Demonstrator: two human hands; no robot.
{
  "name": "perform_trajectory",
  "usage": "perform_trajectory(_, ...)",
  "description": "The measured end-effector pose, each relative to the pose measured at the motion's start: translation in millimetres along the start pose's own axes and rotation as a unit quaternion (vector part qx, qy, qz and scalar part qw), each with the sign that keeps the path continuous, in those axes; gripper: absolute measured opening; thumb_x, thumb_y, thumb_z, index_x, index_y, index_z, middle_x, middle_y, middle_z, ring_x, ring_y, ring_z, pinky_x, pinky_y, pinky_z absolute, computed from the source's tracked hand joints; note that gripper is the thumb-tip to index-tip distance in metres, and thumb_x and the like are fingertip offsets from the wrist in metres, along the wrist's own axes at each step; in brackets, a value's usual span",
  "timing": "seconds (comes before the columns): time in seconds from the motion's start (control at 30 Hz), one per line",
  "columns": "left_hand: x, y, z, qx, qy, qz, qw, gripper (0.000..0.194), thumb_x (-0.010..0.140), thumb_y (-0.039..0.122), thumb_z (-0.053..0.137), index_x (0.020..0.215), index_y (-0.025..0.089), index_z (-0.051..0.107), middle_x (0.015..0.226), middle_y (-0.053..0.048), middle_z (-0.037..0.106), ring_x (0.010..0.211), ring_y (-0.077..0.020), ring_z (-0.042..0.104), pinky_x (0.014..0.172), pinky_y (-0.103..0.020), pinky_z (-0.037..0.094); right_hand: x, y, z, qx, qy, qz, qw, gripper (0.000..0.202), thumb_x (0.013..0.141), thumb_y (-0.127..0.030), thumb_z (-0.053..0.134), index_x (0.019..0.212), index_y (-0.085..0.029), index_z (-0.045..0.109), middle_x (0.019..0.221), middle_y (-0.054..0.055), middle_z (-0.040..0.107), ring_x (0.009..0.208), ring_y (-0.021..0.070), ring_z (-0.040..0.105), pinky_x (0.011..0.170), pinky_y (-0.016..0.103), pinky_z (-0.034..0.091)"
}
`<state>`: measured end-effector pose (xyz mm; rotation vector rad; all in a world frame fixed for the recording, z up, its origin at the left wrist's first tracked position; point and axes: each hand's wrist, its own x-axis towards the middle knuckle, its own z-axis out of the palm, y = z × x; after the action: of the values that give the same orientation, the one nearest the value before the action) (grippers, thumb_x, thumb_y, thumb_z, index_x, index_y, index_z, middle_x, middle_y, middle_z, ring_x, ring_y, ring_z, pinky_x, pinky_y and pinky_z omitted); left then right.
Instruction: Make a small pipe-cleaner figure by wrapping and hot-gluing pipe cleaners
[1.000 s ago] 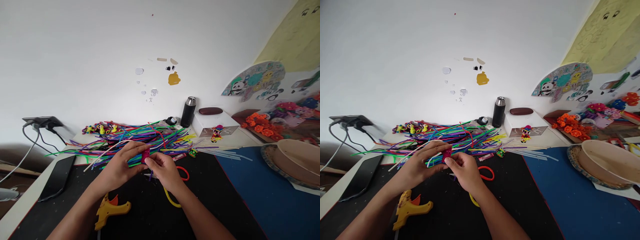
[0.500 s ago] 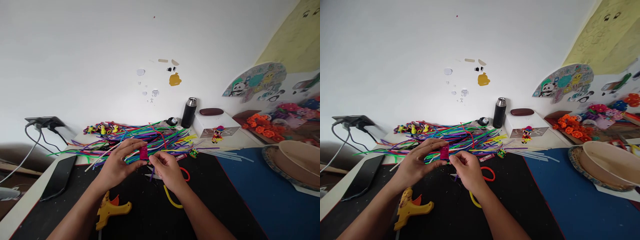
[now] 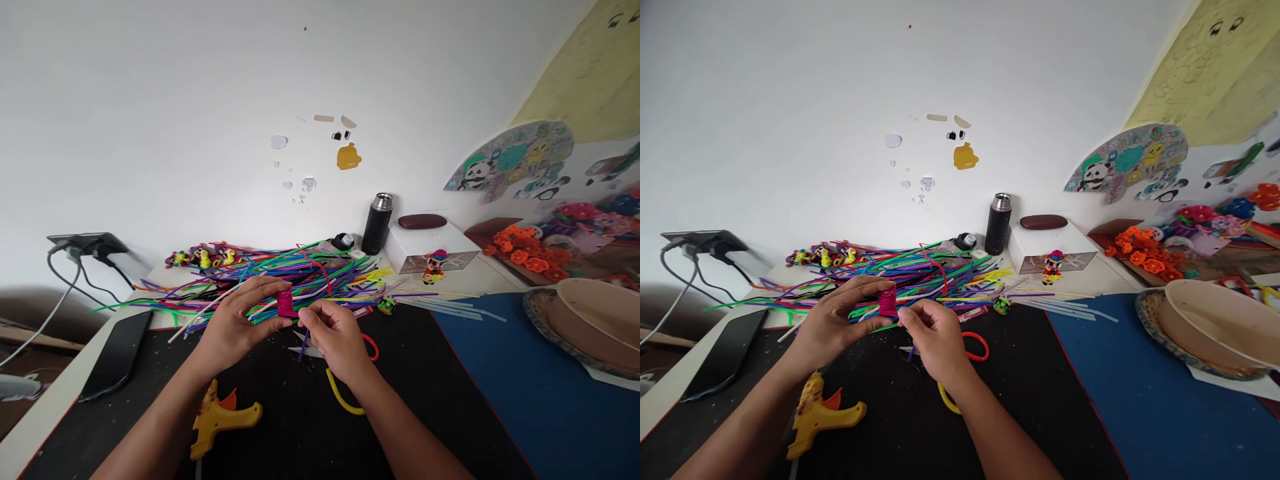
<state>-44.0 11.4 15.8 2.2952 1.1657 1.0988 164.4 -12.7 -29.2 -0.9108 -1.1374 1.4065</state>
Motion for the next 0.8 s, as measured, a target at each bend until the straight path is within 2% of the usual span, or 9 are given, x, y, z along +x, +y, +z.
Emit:
perform_trajectory(0.3,-1.0,8.1,-3.0,-0.034,0.002,-0.023,0.999,0.050,0.084,0.056,0.088,0.125,0.029,0.081,0.124,-0.011,0.081,0.119,-0.0335,0.075,0.109,-0.048,0.057,-0.5,-6.6,3.9,0.011,-0.002,0.007,1.000,0.060,0.079,-0.079,0.078,0.073,-0.021,0.064,0.053,-0.008,0.041,0.045,0.0096,0.032,0.043,0.025,0.022)
perform_trajectory(0.5,-3.2,7.2,1.3,-0.073,0.007,-0.044,0.996,0.050,0.084,0.058,0.086,0.125,0.030,0.081,0.126,-0.012,0.080,0.122,-0.0349,0.073,0.111,-0.051,0.056,-2.0,-2.3,6.3,0.025,-0.006,0.000,1.000,0.057,0.083,-0.075,0.078,0.074,-0.021,0.064,0.053,-0.008,0.041,0.047,0.0096,0.030,0.044,0.025,0.022)
perform_trajectory(0.8,-2.0,1.4,2.7,0.006,-0.006,-0.005,1.000,0.051,0.087,0.058,0.083,0.128,0.028,0.078,0.127,-0.011,0.080,0.121,-0.0322,0.074,0.110,-0.048,0.057,0.0,0.4,4.3,0.024,0.021,0.000,0.999,0.057,0.083,-0.075,0.078,0.074,-0.021,0.064,0.051,-0.008,0.040,0.045,0.0094,0.031,0.044,0.024,0.023)
